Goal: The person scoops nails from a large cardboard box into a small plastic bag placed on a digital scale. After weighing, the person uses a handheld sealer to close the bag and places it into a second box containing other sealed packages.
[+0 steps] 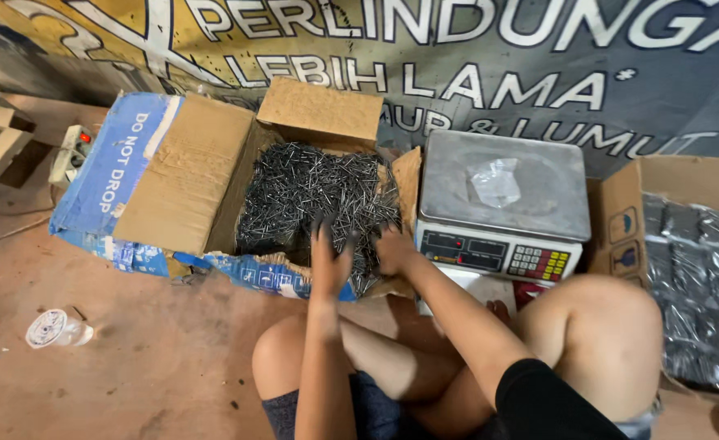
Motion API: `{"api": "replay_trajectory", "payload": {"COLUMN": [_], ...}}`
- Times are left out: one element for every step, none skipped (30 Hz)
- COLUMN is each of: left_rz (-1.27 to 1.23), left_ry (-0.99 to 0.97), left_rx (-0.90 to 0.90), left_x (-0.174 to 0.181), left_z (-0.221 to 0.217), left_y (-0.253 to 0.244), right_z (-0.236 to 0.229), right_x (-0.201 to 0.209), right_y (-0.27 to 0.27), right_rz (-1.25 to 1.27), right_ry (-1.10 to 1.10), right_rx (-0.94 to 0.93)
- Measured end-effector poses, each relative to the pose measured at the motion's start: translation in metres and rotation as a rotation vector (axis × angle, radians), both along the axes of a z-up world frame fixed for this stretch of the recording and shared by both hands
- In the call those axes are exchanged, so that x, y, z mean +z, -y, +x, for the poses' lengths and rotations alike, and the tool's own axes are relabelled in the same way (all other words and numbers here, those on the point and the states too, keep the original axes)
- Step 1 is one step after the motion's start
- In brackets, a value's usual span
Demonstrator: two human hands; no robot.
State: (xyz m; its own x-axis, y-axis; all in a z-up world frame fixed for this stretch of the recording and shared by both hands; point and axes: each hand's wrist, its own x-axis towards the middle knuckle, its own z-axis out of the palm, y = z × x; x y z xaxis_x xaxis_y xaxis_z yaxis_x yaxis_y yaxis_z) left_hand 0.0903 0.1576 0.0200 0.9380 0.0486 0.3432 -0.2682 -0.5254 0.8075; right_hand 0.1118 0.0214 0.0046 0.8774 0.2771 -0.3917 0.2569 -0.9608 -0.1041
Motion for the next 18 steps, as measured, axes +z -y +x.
{"api": "replay_trajectory", "payload": {"left_rz": [-0.143, -0.286, -0.284, -0.308, -0.333, -0.332, -0.331, -0.330, -0.331, -0.336, -0.340, -0.340, -0.354, -0.367, -0.369, -0.338, -0.308, -0.310], "left_ry": [0.021, 0.043, 0.036, 0.075, 0.110, 0.099, 0.059, 0.019, 0.009, -0.032, -0.069, -0.075, -0.091, -0.107, -0.111, -0.160, -0.208, -0.210], "left_rx": [-0.010, -0.020, -0.018, 0.002, 0.024, 0.028, 0.075, 0.123, 0.128, 0.144, 0.158, 0.162, 0.164, 0.165, 0.167, 0.185, 0.203, 0.205], "left_x": [-0.001, -0.002, -0.004, -0.006, -0.009, -0.015, -0.020, -0.024, -0.026, -0.027, -0.028, -0.027, -0.026, -0.025, -0.023, -0.020, -0.017, -0.015], "left_z": [0.009, 0.017, 0.025, 0.032, 0.038, 0.039, 0.040, 0.039, 0.042, 0.043, 0.046, 0.047, 0.048, 0.048, 0.049, 0.049, 0.048, 0.048], "left_y": [0.003, 0.007, 0.009, 0.012, 0.014, 0.013, 0.012, 0.011, 0.009, 0.008, 0.006, 0.007, 0.007, 0.008, 0.008, 0.009, 0.009, 0.010], "right_z": [0.008, 0.015, 0.019, 0.023, 0.024, 0.026, 0.027, 0.027, 0.029, 0.031, 0.034, 0.035, 0.037, 0.037, 0.036, 0.034, 0.032, 0.033], "right_x": [-0.003, -0.007, -0.008, -0.009, -0.011, -0.011, -0.011, -0.010, -0.012, -0.014, -0.015, -0.018, -0.021, -0.023, -0.023, -0.023, -0.022, -0.023], "right_y": [0.000, 0.000, -0.002, -0.004, -0.006, -0.007, -0.008, -0.009, -0.009, -0.009, -0.009, -0.011, -0.012, -0.013, -0.014, -0.015, -0.016, -0.017], "right_rz": [-0.030, -0.060, -0.058, -0.072, -0.087, -0.086, -0.058, -0.030, -0.032, -0.014, 0.005, 0.004, -0.033, -0.069, -0.071, -0.070, -0.070, -0.072], "right_ry": [-0.050, -0.099, -0.106, -0.129, -0.156, -0.168, -0.144, -0.121, -0.132, -0.109, -0.082, -0.088, -0.049, -0.009, -0.013, -0.009, -0.004, -0.006], "right_rx": [0.015, 0.029, 0.030, 0.036, 0.043, 0.045, 0.061, 0.077, 0.080, 0.079, 0.078, 0.081, 0.116, 0.153, 0.154, 0.151, 0.148, 0.149]}}
